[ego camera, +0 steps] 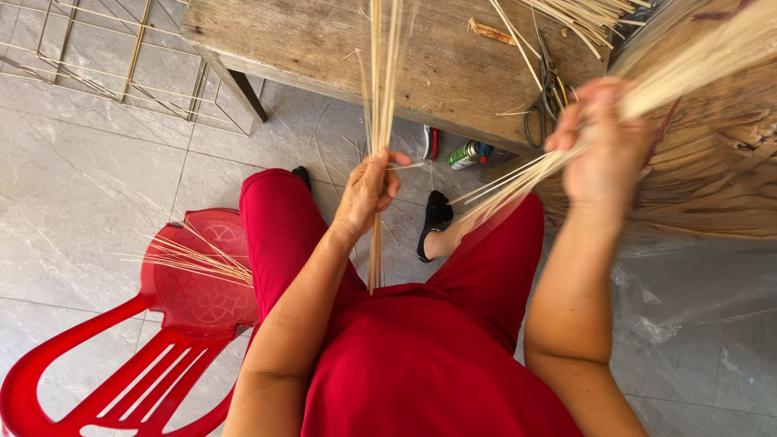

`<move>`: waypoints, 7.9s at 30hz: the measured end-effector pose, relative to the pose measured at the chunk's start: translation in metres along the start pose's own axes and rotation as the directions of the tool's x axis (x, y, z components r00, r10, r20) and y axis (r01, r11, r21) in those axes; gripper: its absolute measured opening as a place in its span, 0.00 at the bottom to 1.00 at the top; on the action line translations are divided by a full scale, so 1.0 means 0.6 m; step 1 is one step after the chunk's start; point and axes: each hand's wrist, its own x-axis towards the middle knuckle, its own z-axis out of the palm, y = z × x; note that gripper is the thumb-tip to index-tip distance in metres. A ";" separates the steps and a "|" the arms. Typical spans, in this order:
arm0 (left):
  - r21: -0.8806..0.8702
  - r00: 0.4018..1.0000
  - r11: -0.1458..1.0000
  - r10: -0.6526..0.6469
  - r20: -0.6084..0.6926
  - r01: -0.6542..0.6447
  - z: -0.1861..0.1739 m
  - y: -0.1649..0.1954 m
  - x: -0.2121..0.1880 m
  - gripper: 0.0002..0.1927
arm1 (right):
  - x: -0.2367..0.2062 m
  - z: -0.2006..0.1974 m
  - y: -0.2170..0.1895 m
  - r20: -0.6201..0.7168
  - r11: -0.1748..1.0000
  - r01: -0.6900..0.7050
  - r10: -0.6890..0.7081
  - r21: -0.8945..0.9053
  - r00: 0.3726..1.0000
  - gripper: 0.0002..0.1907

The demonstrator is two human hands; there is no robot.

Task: The person sits on a red chair and prepares thin bamboo strips by sorting and aligning them. They use scissors to trim the ends of the strips and a handheld torch to heat and straighten individual pieces. The person places the prepared strips onto a metal frame structure.

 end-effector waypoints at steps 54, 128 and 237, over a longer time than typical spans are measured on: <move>-0.005 0.956 0.989 0.139 -0.256 -0.145 -0.048 0.013 0.010 0.18 | 0.006 0.088 0.166 0.059 0.918 -0.053 0.083 -0.392 0.995 0.09; 0.104 0.978 0.995 0.031 -0.208 -0.010 -0.033 -0.039 0.006 0.21 | 0.064 -0.124 -0.042 -0.293 0.941 0.286 -0.226 0.181 0.929 0.14; 0.300 0.882 0.919 -0.097 -0.461 0.258 -0.008 -0.109 0.177 0.10 | -0.038 -0.015 0.116 -0.074 0.912 -0.360 0.380 0.197 0.922 0.10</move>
